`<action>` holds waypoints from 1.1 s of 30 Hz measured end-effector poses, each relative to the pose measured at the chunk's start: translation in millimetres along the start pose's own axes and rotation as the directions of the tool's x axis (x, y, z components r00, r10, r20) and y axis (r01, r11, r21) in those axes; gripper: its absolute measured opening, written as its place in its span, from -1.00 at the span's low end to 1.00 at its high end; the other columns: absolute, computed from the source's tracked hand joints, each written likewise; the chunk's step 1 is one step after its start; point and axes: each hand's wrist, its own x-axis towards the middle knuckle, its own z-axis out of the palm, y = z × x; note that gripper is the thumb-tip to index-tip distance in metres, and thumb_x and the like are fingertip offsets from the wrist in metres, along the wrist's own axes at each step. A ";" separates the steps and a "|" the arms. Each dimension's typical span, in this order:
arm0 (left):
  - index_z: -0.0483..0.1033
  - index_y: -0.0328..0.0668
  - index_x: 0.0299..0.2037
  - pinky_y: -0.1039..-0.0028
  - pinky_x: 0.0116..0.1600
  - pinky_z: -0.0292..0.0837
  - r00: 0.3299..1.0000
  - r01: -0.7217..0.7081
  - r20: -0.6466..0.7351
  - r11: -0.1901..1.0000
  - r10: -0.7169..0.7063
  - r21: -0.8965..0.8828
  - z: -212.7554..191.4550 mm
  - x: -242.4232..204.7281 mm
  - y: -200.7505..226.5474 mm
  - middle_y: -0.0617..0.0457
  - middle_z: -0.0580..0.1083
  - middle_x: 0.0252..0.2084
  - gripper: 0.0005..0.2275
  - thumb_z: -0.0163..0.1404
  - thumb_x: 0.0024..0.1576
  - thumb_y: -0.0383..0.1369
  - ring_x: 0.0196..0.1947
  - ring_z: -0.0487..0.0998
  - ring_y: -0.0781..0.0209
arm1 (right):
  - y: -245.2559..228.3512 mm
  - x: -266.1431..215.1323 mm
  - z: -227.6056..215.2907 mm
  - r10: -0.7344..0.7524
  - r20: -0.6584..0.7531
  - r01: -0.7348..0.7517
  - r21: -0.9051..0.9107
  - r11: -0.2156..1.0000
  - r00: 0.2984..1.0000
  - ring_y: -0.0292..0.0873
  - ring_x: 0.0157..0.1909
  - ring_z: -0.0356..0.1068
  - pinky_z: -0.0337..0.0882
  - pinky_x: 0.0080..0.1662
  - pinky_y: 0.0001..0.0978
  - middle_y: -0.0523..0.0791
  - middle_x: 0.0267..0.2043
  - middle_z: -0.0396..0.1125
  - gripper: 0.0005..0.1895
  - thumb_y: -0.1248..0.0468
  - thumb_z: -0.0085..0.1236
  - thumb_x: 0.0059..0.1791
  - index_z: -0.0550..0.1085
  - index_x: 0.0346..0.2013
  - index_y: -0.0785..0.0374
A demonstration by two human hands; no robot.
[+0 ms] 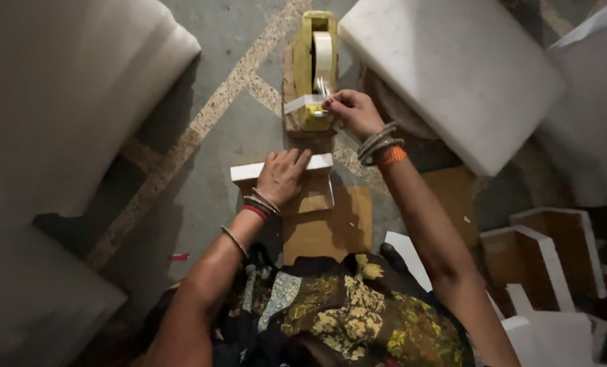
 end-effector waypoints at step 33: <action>0.38 -0.18 0.17 0.21 0.03 0.28 0.994 -0.087 0.061 0.996 0.089 -0.036 -33.1 31.6 -2.6 -0.05 0.46 -0.04 -0.34 0.23 -0.24 -0.40 -0.01 0.46 -0.02 | 52.4 -77.6 19.5 0.009 -0.017 -0.015 -0.392 0.920 1.000 -0.09 0.02 0.42 0.56 -0.07 -0.28 -0.05 0.16 0.33 -0.05 0.51 0.12 -0.19 0.04 0.47 0.08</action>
